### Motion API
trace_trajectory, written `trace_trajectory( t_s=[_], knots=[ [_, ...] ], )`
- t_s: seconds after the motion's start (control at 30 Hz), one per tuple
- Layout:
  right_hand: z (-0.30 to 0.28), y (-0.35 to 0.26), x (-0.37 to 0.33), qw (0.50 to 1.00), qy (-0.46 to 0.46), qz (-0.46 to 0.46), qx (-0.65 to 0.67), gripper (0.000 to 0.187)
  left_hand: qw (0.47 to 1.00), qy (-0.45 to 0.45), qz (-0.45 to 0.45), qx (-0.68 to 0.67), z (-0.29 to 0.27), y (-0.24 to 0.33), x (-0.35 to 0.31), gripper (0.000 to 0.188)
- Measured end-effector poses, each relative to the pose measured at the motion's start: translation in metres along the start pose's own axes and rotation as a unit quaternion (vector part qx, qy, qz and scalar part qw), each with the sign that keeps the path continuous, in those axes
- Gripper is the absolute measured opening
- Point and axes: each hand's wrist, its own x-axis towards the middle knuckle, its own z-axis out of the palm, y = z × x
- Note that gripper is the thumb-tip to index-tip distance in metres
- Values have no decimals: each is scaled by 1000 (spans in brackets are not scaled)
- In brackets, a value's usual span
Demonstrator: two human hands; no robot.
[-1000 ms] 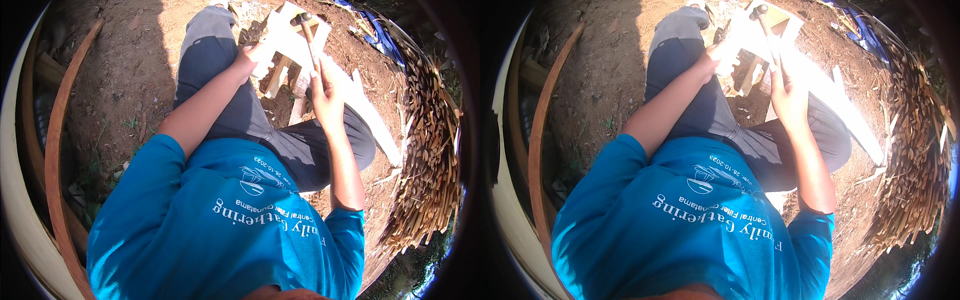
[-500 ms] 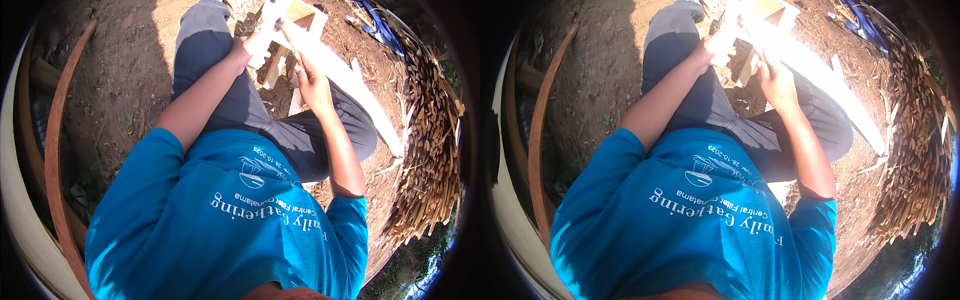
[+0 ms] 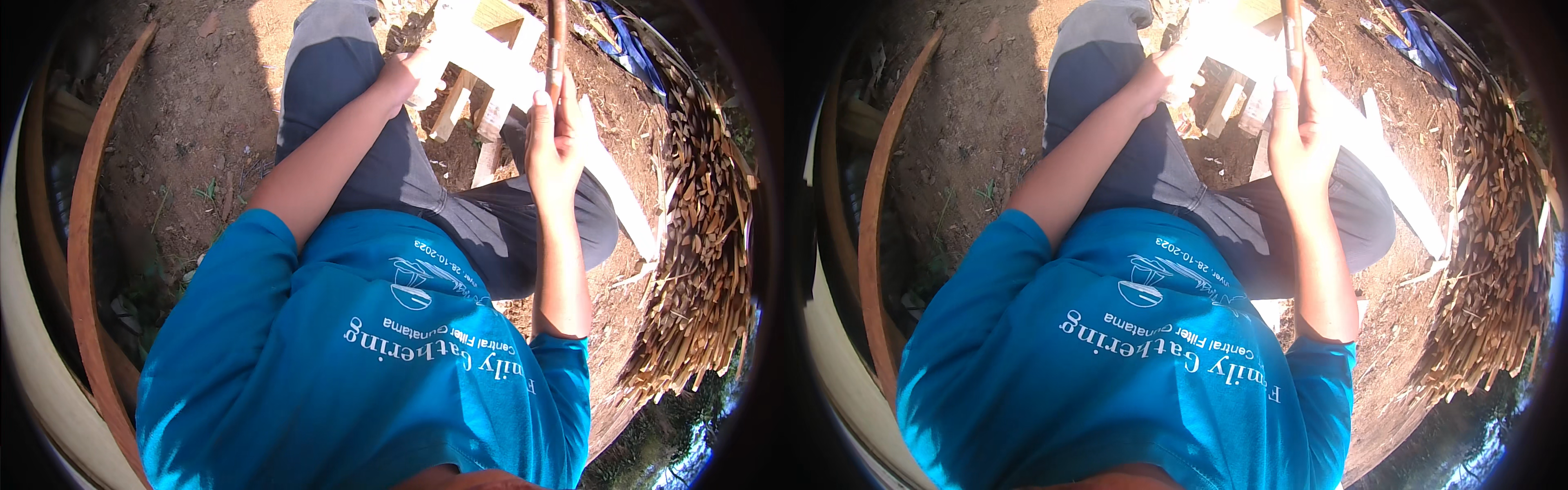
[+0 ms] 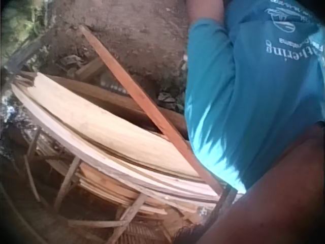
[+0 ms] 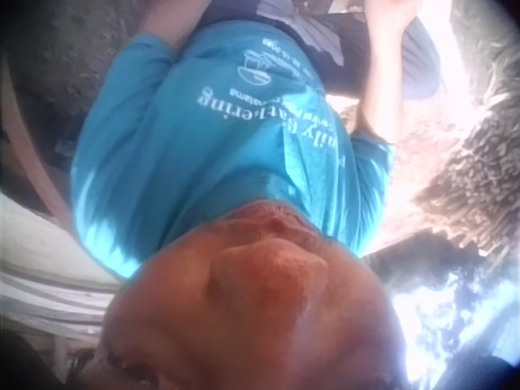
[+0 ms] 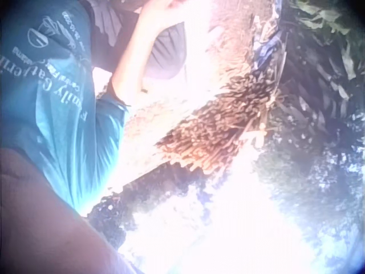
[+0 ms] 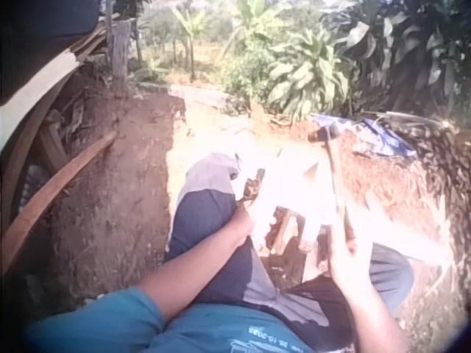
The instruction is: The person constructs a wooden structure by hammering nails into boards on a small frame while sitting outdoors.
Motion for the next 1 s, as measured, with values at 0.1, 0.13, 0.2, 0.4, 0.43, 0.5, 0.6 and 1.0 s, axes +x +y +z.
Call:
trace_trajectory(
  t_s=[0.1, 0.13, 0.2, 0.4, 0.43, 0.5, 0.6, 1.0],
  knots=[
    [-2, 29, -2, 993, -26, -21, -113, 49, 1000, -9, 19, -1, 11, 3, 2, 41],
    [-8, 65, -5, 966, -91, -33, -241, 50, 1000, -15, 24, 7, 17, 5, -1, 41],
    [-10, 64, 3, 967, -116, -3, -228, 49, 1000, -5, 26, -2, 15, 9, -2, 41],
    [0, 19, -1, 959, 40, -182, -216, 43, 999, -19, 18, -26, 6, -2, 6, 39],
    [-7, 44, -9, 969, -37, -88, -229, 45, 999, -22, 15, -23, 13, 1, 3, 39],
    [0, 52, -11, 964, -104, -23, -246, 47, 1000, 0, 9, -18, 12, 5, -4, 39],
    [3, 17, 4, 993, -13, -84, -82, 44, 1000, 0, 6, -10, -1, -5, 7, 40],
    [2, 67, -15, 972, -95, 22, -212, 42, 1000, -21, 10, -2, 10, -1, 7, 41]
  ],
)
